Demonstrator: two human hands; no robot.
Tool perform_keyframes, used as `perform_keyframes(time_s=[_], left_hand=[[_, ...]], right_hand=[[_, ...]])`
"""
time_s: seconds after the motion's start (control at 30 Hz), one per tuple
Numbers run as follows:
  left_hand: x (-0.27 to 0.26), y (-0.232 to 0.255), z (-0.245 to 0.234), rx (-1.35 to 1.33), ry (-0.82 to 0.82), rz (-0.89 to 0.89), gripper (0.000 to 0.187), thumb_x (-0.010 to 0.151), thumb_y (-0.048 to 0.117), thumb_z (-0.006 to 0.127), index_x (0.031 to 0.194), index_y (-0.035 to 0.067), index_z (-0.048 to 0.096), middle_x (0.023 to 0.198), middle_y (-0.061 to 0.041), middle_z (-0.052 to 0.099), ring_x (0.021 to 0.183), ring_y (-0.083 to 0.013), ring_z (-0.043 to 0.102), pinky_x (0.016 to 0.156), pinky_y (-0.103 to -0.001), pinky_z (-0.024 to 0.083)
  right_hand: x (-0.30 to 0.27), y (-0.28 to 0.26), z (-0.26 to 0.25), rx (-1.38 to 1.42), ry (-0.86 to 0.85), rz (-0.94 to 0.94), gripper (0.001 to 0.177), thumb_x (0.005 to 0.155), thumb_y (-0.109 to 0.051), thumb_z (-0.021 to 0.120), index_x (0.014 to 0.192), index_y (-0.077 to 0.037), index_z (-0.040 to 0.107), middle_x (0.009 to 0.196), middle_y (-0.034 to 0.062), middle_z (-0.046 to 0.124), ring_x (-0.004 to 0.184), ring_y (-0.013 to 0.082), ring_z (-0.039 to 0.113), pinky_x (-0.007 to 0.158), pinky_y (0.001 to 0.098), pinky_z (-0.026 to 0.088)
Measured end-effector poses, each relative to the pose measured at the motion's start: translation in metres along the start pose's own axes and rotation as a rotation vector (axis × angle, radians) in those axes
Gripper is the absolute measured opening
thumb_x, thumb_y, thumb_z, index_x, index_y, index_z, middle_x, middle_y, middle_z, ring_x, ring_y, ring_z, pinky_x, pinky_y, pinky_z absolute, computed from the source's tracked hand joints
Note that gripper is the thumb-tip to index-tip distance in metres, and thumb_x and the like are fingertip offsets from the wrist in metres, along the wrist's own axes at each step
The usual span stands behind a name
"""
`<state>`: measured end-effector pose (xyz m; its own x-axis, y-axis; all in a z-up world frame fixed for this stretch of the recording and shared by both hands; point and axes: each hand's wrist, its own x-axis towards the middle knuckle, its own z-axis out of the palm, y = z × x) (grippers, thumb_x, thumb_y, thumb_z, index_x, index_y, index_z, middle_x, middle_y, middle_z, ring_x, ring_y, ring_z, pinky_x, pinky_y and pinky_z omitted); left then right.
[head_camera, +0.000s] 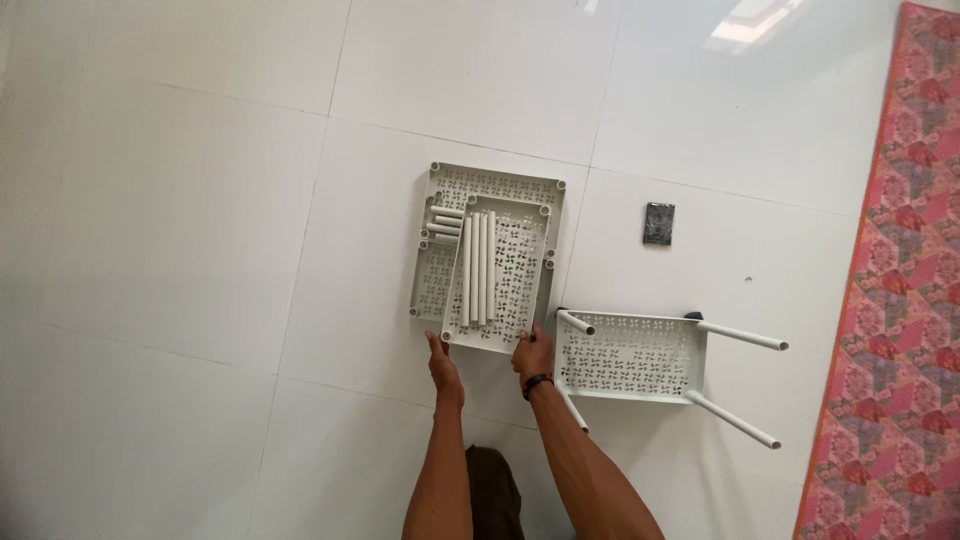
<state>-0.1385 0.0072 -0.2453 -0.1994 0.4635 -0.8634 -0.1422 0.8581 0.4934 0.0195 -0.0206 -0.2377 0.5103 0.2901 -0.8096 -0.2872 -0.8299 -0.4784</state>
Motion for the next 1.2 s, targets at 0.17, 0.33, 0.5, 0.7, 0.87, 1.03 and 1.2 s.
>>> perform_keyframes(time_s=[0.17,0.33,0.5,0.7,0.87,1.03,1.2], left_hand=[[0.003,-0.004,-0.001,0.019,-0.106,0.006,0.094,0.092,0.078,0.032,0.164,0.021,0.013,0.171,-0.002,0.020,0.157,-0.0200,0.019,0.127,-0.050,0.002],[-0.002,0.003,0.001,0.004,-0.138,-0.052,0.089,0.093,0.072,0.036,0.164,0.022,0.017,0.171,0.000,0.024,0.158,-0.0205,0.017,0.125,-0.053,-0.001],[0.002,0.005,0.001,-0.065,-0.195,-0.023,0.089,0.095,0.066,0.044,0.166,0.020,0.016,0.169,-0.006,0.028,0.157,-0.0270,0.018,0.125,-0.054,0.003],[-0.008,-0.016,0.016,0.045,-0.090,0.003,0.055,0.091,0.033,0.064,0.140,0.017,0.046,0.132,-0.006,0.058,0.118,-0.0231,0.055,0.091,-0.042,0.043],[-0.040,-0.043,0.053,0.327,-0.241,-0.096,0.035,0.094,0.031,0.065,0.119,0.007,0.066,0.105,-0.009,0.065,0.094,-0.0226,0.059,0.079,-0.039,0.048],[-0.057,-0.060,0.093,0.618,-0.472,-0.021,0.048,0.102,0.042,0.058,0.137,0.010,0.062,0.116,-0.006,0.067,0.107,-0.0196,0.061,0.097,-0.035,0.047],[-0.069,-0.057,0.133,0.779,-0.474,0.098,0.055,0.102,0.020,0.062,0.152,0.010,0.042,0.136,-0.007,0.059,0.118,-0.0209,0.058,0.101,-0.039,0.048]], right_hand=[[-0.004,-0.017,0.000,-0.055,0.003,0.051,0.044,0.105,-0.014,0.053,0.148,-0.021,0.057,0.072,0.0032,0.061,0.050,0.0118,0.046,0.045,0.0321,0.040],[0.005,-0.015,0.004,0.019,-0.005,0.045,0.042,0.105,-0.017,0.052,0.146,-0.023,0.055,0.069,0.0032,0.059,0.051,0.0145,0.046,0.045,0.0348,0.044],[0.015,-0.003,0.010,0.405,-0.162,0.129,0.045,0.111,-0.021,0.053,0.141,0.012,0.050,0.071,0.0040,0.043,0.053,0.0159,0.042,0.045,0.0346,0.039],[-0.017,-0.014,-0.018,0.320,-0.325,-0.004,0.058,0.100,-0.009,0.060,0.155,-0.009,0.040,0.084,0.0017,0.059,0.073,0.0120,0.058,0.068,0.0281,0.055],[-0.059,-0.030,-0.102,-0.137,-0.154,-0.513,0.031,0.099,-0.017,0.064,0.127,-0.005,0.072,0.106,0.0087,0.076,0.088,0.0156,0.068,0.079,0.0317,0.055],[-0.046,-0.001,-0.190,-0.229,0.011,-0.446,0.029,0.095,-0.024,0.064,0.116,-0.007,0.074,0.101,0.0091,0.079,0.090,0.0212,0.076,0.083,0.0344,0.059],[-0.023,0.058,-0.242,-0.410,0.133,-0.647,0.024,0.097,-0.018,0.063,0.111,-0.004,0.077,0.110,0.0146,0.077,0.115,0.0282,0.064,0.091,0.0398,0.052]])
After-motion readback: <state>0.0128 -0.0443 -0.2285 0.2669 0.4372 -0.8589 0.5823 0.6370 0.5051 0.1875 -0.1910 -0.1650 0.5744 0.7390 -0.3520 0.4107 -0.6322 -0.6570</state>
